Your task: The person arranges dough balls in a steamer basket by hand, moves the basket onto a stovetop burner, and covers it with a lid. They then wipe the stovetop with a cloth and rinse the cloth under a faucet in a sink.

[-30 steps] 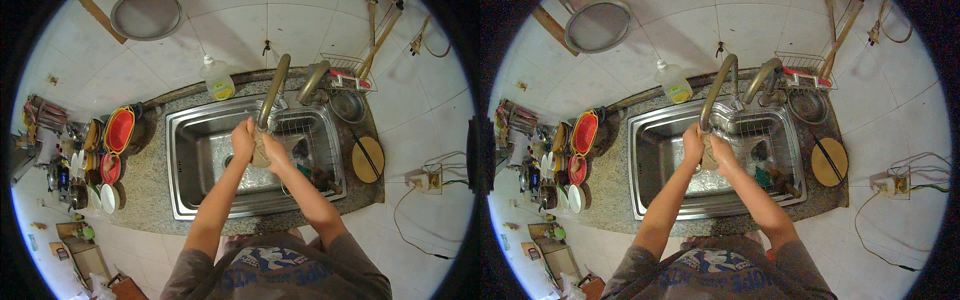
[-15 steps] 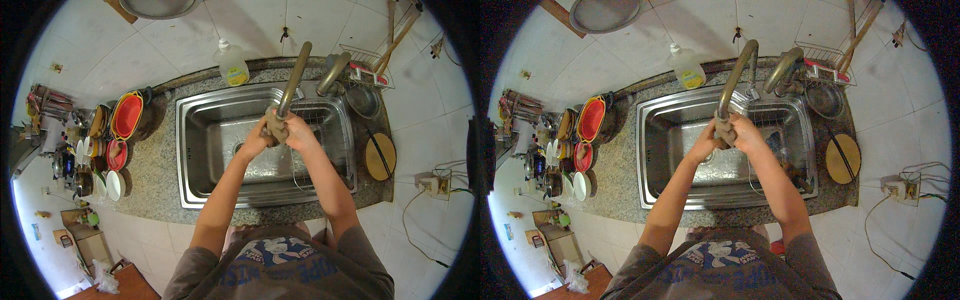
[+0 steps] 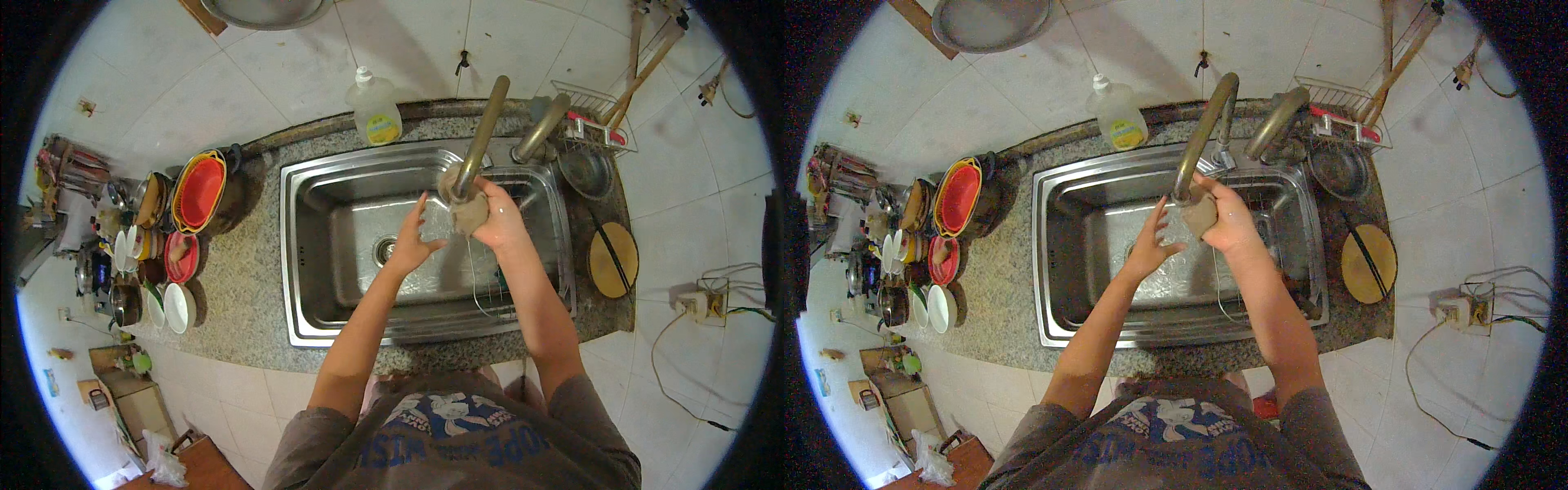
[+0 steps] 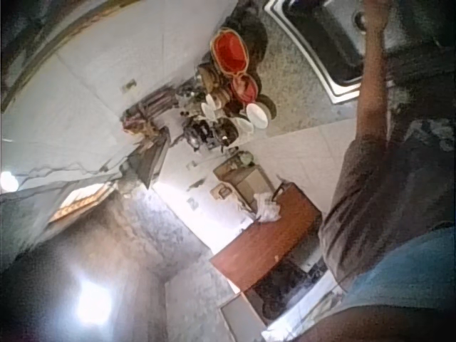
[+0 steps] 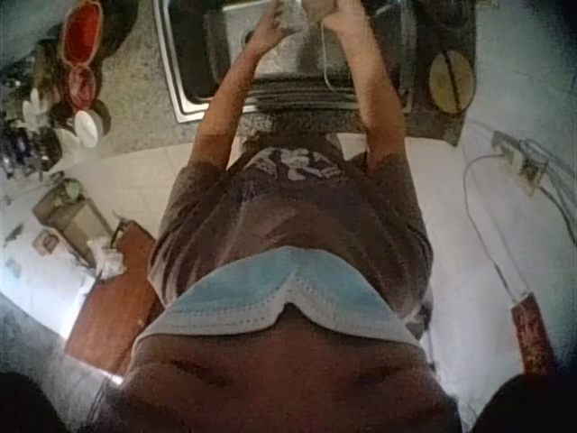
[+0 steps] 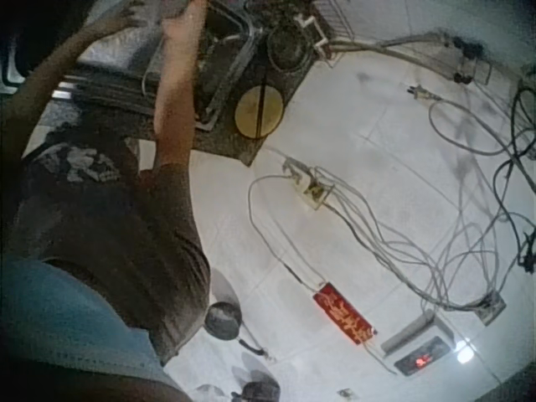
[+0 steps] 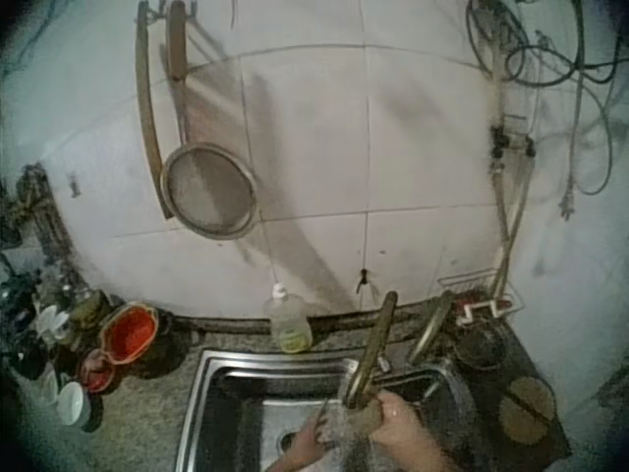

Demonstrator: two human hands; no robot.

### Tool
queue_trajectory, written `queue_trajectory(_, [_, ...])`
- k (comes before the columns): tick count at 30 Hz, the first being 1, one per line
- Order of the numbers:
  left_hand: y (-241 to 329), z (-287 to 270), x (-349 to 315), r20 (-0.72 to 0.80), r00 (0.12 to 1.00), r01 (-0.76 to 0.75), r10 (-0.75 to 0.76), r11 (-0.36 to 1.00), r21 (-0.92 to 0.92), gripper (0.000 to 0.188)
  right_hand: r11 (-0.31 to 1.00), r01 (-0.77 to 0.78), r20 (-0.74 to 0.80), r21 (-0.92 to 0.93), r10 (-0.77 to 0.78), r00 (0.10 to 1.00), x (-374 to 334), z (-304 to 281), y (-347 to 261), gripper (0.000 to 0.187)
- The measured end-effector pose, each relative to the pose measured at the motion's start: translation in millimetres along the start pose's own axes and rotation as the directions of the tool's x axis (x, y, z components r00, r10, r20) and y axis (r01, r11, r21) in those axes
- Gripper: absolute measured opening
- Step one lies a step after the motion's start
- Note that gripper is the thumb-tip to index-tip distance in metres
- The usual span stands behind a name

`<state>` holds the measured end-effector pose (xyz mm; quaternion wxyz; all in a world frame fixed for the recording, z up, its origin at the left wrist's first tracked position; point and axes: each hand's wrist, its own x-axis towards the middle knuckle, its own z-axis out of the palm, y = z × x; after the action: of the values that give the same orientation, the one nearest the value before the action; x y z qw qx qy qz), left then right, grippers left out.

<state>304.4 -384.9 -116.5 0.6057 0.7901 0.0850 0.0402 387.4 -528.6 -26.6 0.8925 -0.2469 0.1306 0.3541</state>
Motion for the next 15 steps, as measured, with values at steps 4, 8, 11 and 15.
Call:
queue_trajectory(4, [23, 14, 27, 0.003, 0.975, -0.223, 0.224, 0.973, -0.059, 0.054, 0.990, -0.060, -0.090, -0.125, 0.049, 0.995, 4, 6, 11, 0.019])
queue_trajectory(8, [20, -6, 23, 0.006, 0.978, 0.205, -0.209, 0.955, -0.212, 0.031, 0.957, 0.038, -0.061, -0.288, -0.058, 0.996, 16, -31, -3, 0.021])
queue_trajectory(11, [31, -4, 16, -0.157, 0.978, -0.133, 0.136, 0.991, 0.028, 0.023, 0.939, -0.134, -0.313, -0.318, 0.029, 0.949, 10, -45, -4, 0.031])
queue_trajectory(15, [69, 15, 13, 0.054, 0.982, -0.174, 0.180, 0.979, -0.104, 0.028, 0.963, -0.251, -0.145, -0.099, 0.235, 0.961, 19, -67, 21, 0.042])
